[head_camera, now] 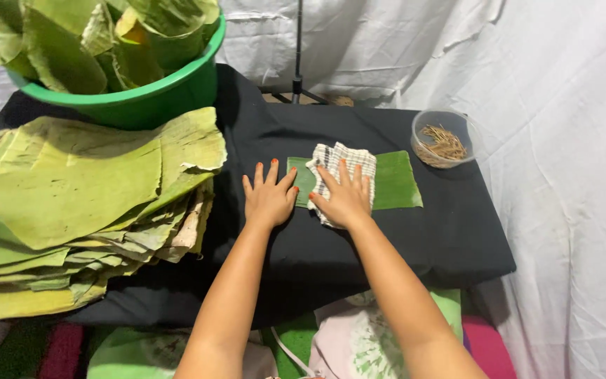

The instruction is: Cleaning and folding banana leaves into cone shapes for food wrapping.

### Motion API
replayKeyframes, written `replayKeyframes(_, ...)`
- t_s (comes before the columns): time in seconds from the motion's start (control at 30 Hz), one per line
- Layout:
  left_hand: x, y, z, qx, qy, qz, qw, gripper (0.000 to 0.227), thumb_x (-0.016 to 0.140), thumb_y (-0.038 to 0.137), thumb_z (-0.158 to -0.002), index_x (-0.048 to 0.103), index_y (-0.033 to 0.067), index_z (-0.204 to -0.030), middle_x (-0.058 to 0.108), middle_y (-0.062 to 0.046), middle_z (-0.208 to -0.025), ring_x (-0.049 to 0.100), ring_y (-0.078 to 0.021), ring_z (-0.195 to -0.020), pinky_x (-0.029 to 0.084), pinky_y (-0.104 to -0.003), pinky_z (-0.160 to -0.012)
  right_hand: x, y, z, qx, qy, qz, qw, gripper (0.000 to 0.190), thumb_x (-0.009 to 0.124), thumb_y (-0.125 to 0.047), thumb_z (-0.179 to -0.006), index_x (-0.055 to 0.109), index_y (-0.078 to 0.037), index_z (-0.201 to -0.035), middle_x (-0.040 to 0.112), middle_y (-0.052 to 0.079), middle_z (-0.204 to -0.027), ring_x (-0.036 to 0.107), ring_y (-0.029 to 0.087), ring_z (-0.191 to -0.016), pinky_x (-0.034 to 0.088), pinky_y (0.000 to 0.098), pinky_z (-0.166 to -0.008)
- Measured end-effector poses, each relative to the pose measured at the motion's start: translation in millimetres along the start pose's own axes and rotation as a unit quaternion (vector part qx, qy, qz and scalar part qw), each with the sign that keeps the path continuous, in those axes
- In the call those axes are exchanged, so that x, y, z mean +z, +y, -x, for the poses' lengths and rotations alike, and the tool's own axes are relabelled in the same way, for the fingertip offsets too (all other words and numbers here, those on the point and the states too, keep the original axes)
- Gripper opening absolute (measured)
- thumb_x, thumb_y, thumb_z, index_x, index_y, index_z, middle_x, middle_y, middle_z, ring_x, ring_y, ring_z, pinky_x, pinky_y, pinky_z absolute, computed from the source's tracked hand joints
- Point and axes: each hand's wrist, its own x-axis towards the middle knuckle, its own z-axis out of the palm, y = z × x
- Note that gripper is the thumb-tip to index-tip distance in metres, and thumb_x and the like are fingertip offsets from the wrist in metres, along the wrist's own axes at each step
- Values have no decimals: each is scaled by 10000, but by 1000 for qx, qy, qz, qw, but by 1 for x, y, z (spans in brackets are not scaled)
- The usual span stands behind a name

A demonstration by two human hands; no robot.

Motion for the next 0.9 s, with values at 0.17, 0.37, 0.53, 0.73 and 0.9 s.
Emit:
replayKeyframes(0.17, 3, -2, -1, 1, 13, 12, 1000, 522, 426, 471, -1011, 430, 379, -1525, 231, -68, -1678, 118, -373, -1548, 77, -644, -1204, -5, 42, -14, 19, -20, 17, 999, 621, 477, -649, -939, 373, -491, -1530, 129, 40, -1709, 87, 401, -1558, 46, 574, -1231)
replayKeyframes(0.37, 4, -3, 2, -3, 10, 15, 1000, 516, 408, 463, -1020, 425, 385, -1530, 233, -60, -1680, 116, -362, -1553, 74, -635, -1211, -11, 95, -7, 62, 3, 50, 997, 542, 476, -542, -978, 400, -502, -1514, 163, 3, -1704, 112, 350, -1561, 84, 630, -1216)
replayKeyframes(0.53, 3, -3, -1, -4, 3, 16, 1000, 515, 390, 463, -1025, 407, 395, -1535, 211, -47, -1684, 104, -356, -1556, 62, -618, -1221, 2, 135, -11, 49, 118, -49, 991, 315, 499, -337, -1030, 656, -383, -1299, 483, 29, -1605, 345, 332, -1502, 176, 589, -1211)
replayKeyframes(0.73, 2, -3, -2, 5, -10, 11, 1000, 517, 388, 464, -1029, 393, 383, -1540, 182, -71, -1688, 86, -375, -1551, 50, -628, -1209, -13, 102, 7, -86, 383, -119, 912, 233, 568, -102, -1020, 706, -156, -1200, 748, 137, -1217, 669, 344, -1223, 497, 431, -1052)
replayKeyframes(0.9, 4, -3, -3, 8, -3, 6, 1000, 512, 408, 446, -1024, 418, 372, -1531, 205, -70, -1684, 101, -378, -1551, 57, -646, -1204, 6, 35, -4, -158, 163, -63, 972, 424, 566, -248, -968, 607, -241, -1390, 451, 129, -1584, 345, 394, -1472, 293, 508, -1199)
